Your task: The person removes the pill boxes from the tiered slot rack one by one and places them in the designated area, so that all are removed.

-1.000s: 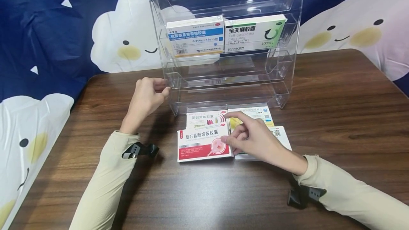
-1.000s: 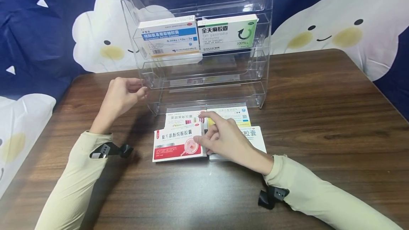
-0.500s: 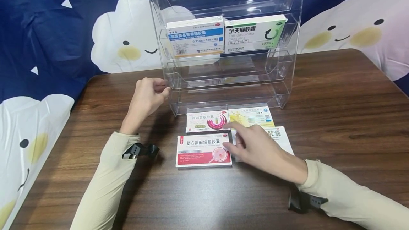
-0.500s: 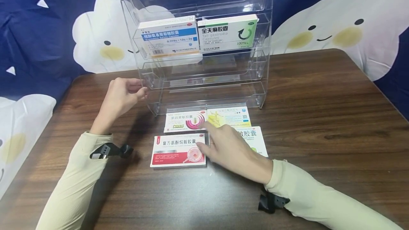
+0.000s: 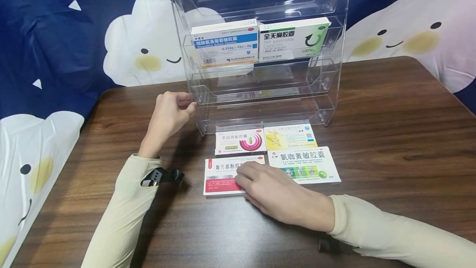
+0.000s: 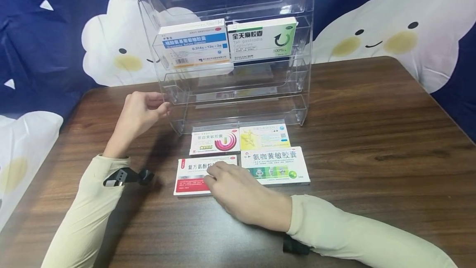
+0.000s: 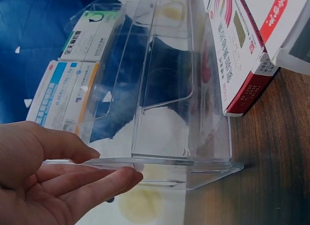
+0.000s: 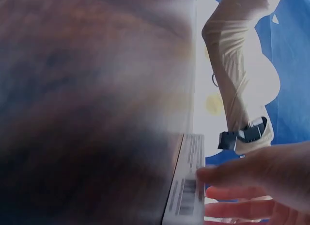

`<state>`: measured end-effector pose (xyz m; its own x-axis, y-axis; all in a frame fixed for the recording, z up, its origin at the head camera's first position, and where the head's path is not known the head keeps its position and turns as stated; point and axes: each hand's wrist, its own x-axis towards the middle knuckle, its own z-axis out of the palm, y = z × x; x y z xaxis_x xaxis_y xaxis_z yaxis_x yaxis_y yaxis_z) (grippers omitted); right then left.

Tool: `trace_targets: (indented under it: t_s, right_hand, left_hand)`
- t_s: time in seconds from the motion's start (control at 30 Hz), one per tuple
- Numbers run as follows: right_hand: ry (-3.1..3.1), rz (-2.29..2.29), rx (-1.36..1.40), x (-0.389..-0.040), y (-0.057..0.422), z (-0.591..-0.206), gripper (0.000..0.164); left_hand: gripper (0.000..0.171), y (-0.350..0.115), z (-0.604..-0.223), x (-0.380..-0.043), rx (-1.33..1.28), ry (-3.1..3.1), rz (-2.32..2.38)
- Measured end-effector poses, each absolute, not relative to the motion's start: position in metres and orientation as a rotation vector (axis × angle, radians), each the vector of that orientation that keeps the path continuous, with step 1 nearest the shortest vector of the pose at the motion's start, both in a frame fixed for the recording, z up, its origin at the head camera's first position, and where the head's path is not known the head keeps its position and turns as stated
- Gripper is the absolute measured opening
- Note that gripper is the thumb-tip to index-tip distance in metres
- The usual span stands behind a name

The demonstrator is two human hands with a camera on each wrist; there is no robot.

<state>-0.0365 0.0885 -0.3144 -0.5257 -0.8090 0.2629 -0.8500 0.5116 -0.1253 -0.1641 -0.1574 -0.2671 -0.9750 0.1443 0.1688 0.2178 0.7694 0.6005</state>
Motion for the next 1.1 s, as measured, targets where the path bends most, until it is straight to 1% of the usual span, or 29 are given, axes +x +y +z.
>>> trace_targets:
  t_s: [0.3,0.73,1.1]
  right_hand:
    - [-2.578,0.222,1.388,-0.0334,0.0823,-0.3174,0.022]
    - [-2.611,0.266,1.349,-0.0361,0.0848,-0.3164,0.027]
    - [-2.633,0.323,1.315,-0.0389,0.0886,-0.3154,0.024]
  left_hand:
    - [0.028,-0.1573,-0.2677,-0.1647,-0.303,-2.84,-0.993]
    - [0.029,-0.1572,-0.2679,-0.1641,-0.301,-2.843,-1.002]
    - [0.028,-0.1578,-0.2684,-0.164,-0.306,-2.83,-0.984]
